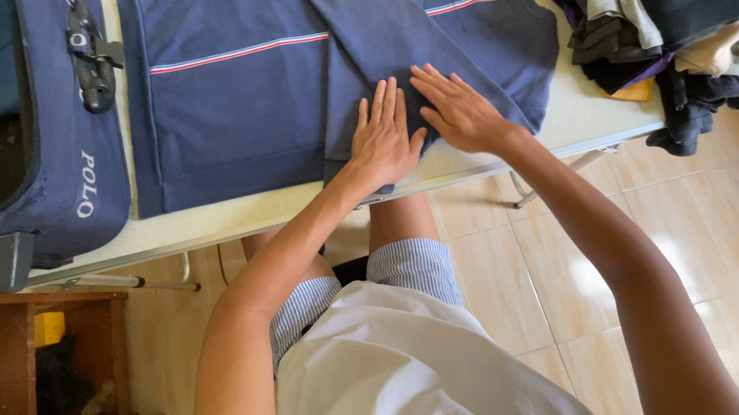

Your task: The person folds a blue sweatshirt on a table by tucking in the sleeves, folding the bottom up, and rolling it into a compact bundle before placing it into a suitcase.

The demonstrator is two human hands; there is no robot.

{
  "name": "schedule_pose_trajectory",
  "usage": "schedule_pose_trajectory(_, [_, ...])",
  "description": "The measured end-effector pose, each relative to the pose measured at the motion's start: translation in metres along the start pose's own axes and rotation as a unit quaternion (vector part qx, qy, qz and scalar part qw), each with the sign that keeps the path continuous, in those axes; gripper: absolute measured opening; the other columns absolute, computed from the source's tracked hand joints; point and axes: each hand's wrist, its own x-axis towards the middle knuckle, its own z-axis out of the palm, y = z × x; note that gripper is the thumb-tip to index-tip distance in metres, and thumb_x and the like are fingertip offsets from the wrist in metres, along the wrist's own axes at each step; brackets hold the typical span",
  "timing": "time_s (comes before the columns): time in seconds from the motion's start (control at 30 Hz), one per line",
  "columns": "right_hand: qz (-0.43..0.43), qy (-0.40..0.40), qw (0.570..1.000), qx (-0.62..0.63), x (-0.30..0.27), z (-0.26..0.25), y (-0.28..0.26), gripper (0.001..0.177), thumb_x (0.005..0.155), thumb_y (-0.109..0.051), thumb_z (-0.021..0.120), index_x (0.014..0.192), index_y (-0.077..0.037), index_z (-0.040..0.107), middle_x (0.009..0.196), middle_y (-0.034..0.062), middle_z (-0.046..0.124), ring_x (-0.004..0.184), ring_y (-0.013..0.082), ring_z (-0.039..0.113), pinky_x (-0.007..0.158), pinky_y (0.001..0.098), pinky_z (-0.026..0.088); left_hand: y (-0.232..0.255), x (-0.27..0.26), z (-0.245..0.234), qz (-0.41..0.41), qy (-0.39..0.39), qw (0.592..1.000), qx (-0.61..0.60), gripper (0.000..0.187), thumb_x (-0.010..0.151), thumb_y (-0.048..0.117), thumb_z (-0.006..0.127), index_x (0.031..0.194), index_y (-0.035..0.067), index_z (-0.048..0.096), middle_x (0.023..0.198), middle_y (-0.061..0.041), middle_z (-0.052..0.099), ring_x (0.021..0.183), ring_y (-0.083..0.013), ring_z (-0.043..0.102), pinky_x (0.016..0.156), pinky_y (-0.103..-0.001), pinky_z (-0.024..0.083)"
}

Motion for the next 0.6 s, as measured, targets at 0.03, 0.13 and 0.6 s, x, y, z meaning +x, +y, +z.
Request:
schedule_pose_trajectory(0.03, [0.011,-0.017,1.000,-0.010,-0.003,0.005,-0.002,0.058,0.108,-0.027,0.047,0.159,0.000,0.035,0.169,0.0149,0.028,0.158,0.0304,0.021,0.127,0.0517,0.018,0.000,-0.001,0.001,-0.001,0.001,1.000,0.002,0.085,0.100,0.048,0.050,0.154,-0.013,0.026,0.166,-0.028,0.015,0.156,-0.0384,0.012,0.124,-0.057,0.016])
schedule_pose_trajectory(0.13, [0.073,-0.021,0.995,-0.062,-0.012,0.005,-0.003,0.063,0.107,-0.037,0.044,0.158,-0.002,0.035,0.169,0.0128,0.028,0.157,0.0286,0.021,0.126,0.0523,0.016,-0.001,-0.002,0.002,0.006,0.018,1.000,0.003,0.084,0.102,0.048,0.048,0.155,-0.014,0.025,0.167,-0.028,0.014,0.157,-0.0384,0.011,0.125,-0.056,0.015])
schedule_pose_trajectory(0.6, [0.251,-0.134,0.946,-0.154,-0.069,-0.044,0.030,0.062,0.104,-0.035,0.030,0.161,-0.012,0.025,0.171,0.0003,0.018,0.156,0.0206,0.018,0.123,0.0551,0.018,-0.001,-0.003,0.003,0.004,0.008,1.000,0.007,0.081,0.103,0.044,0.044,0.155,-0.015,0.022,0.167,-0.029,0.010,0.157,-0.0389,0.008,0.125,-0.055,0.012])
